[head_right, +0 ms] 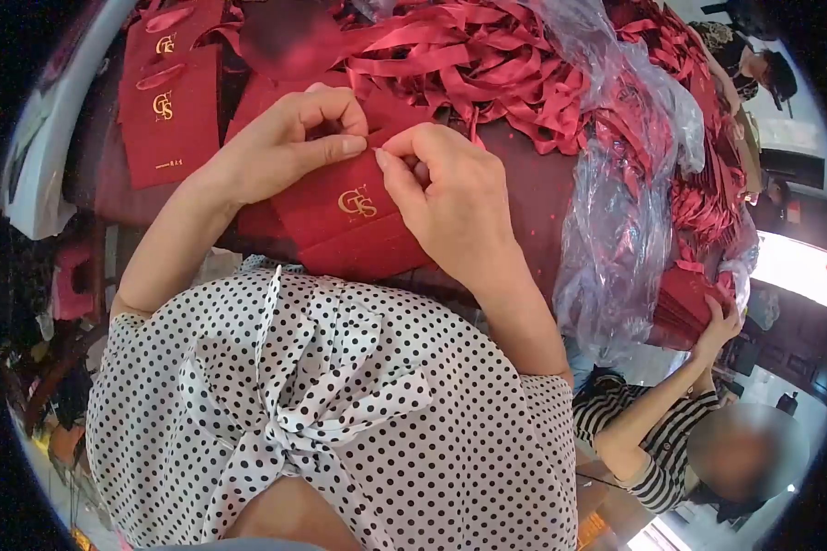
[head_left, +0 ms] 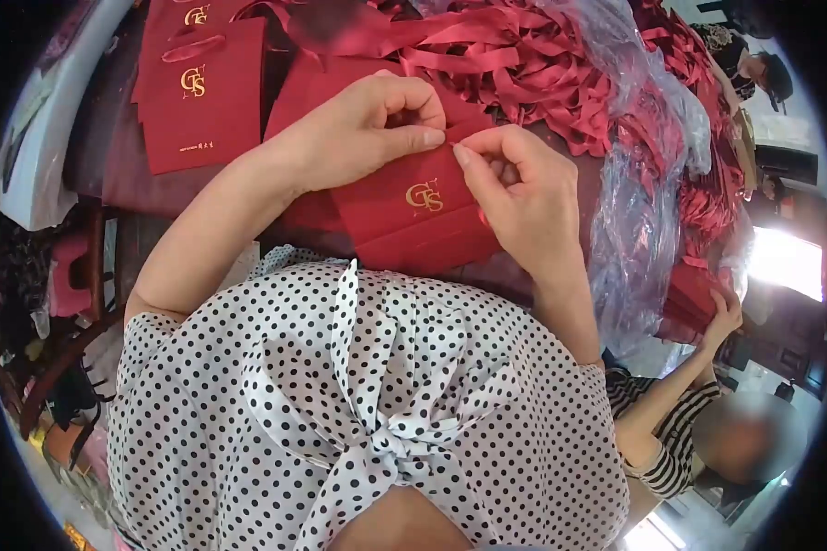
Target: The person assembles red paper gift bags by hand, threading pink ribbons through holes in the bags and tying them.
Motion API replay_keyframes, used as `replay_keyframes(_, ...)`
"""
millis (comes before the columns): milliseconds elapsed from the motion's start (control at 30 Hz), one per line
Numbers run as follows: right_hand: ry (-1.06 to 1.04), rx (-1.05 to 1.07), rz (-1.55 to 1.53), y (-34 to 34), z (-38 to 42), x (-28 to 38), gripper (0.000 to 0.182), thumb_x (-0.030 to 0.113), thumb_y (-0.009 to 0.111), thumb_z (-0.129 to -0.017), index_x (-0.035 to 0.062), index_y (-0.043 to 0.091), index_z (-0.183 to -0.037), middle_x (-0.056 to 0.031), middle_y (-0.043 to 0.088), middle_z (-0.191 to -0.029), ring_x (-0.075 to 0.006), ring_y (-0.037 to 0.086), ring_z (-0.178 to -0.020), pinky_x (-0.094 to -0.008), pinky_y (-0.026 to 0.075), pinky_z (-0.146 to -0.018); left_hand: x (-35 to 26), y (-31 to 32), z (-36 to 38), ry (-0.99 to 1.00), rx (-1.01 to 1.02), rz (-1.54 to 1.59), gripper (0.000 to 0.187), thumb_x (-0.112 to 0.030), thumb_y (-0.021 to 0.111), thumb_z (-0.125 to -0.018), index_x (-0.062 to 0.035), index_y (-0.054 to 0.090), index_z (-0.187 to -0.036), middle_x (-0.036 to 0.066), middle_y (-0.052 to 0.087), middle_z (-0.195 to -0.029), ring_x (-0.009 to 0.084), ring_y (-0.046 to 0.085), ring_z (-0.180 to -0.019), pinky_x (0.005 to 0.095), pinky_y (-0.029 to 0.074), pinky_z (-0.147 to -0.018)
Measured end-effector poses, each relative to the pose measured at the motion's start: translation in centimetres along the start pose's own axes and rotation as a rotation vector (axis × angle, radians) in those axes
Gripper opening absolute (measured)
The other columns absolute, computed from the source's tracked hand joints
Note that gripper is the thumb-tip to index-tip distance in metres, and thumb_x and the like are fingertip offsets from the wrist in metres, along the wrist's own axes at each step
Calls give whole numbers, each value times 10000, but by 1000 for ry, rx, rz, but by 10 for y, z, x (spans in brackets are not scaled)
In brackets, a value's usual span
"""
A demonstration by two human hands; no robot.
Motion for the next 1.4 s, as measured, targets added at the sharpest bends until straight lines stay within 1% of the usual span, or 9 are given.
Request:
replay_keyframes(267, 6, 58, 1, 1, -3, -2, 48, 31, 676, -818, 1, 641, -829, -20, 576, -636, -62, 510, -525, -231, 384, -470, -3, 0, 3, 129, -93, -137, 99, -107, 635, -871, -39, 567, -845, -14, 492, -835, 123, 411, -858, 256, 343, -785)
replay_keyframes(333, -235, -2, 233, 5, 0, 10, 118, 26, 679, -765, 24, 569, -810, -104, 582, -724, -265, 586, -662, -360, 466, -585, -7, 2, 5, 213, -143, -283, 96, -101, 632, -868, -39, 563, -841, -6, 488, -825, 135, 406, -855, 262, 342, -777)
replay_keyframes(433, -422, 46, 461, 9, 2, 29, 168, 24, 676, -751, 31, 540, -849, -114, 567, -741, -295, 571, -714, -396, 459, -621, -21, 7, 12, 306, -199, -466, 97, -95, 624, -864, -35, 555, -831, 7, 480, -806, 154, 397, -853, 274, 339, -766)
replay_keyframes(567, -406, 100, 301, 0, -7, 25, 203, 63, 679, -782, 17, 536, -919, -122, 600, -736, -281, 602, -692, -376, 478, -610, -27, 8, 16, 278, -160, -484, 51, -70, 603, -867, -30, 573, -855, 32, 537, -797, 192, 435, -885, 304, 385, -780)
replay_keyframes(633, 123, 297, -192, 1, -15, 8, 210, 93, 678, -814, 10, 540, -949, -128, 629, -728, -256, 631, -656, -349, 493, -597, -29, 8, 16, 294, -139, -475, 47, -73, 599, -871, -30, 582, -865, 27, 534, -794, 178, 433, -880, 296, 383, -775)
replay_keyframes(800, -58, 219, -36, -1, -12, 10, 180, 99, 702, -809, 25, 570, -907, -108, 622, -711, -212, 623, -610, -309, 489, -570, -13, 1, 10, -21, 10, 11, 104, -64, 611, -868, -13, 620, -957, 1, 516, -817, 95, 479, -831, 233, 390, -716)
replay_keyframes(1133, 12, 333, -49, -11, -7, 18, 203, 104, 690, -813, 49, 533, -929, -90, 622, -712, -225, 641, -654, -331, 492, -583, -43, 13, -4, 468, 138, -566, 110, -39, 665, -746, -48, 557, -764, 71, 511, -760, 255, 518, -784, 361, 403, -704)
replay_keyframes(1300, 75, 267, -23, -6, -4, 9, 202, 94, 657, -824, 39, 518, -960, -113, 641, -708, -235, 647, -633, -334, 500, -575, -55, -6, 12, 525, -240, -829, 123, 15, 653, -706, -25, 544, -749, 104, 512, -751, 311, 518, -730, 375, 417, -659)
replay_keyframes(1400, 176, 236, -47, -16, 0, -9, 171, 87, 650, -825, 31, 546, -949, -118, 644, -701, -206, 649, -630, -322, 498, -575, -40, -47, 24, 285, -413, -628, 67, -9, 646, -814, 3, 580, -824, 56, 512, -752, 153, 509, -702, 277, 389, -598)
Point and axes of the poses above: each hand's wrist, its own z-axis away from the middle knuckle, its own y-axis out of the palm, x = y × z, the point moved 6 cm from there along -z, towards the middle knuckle
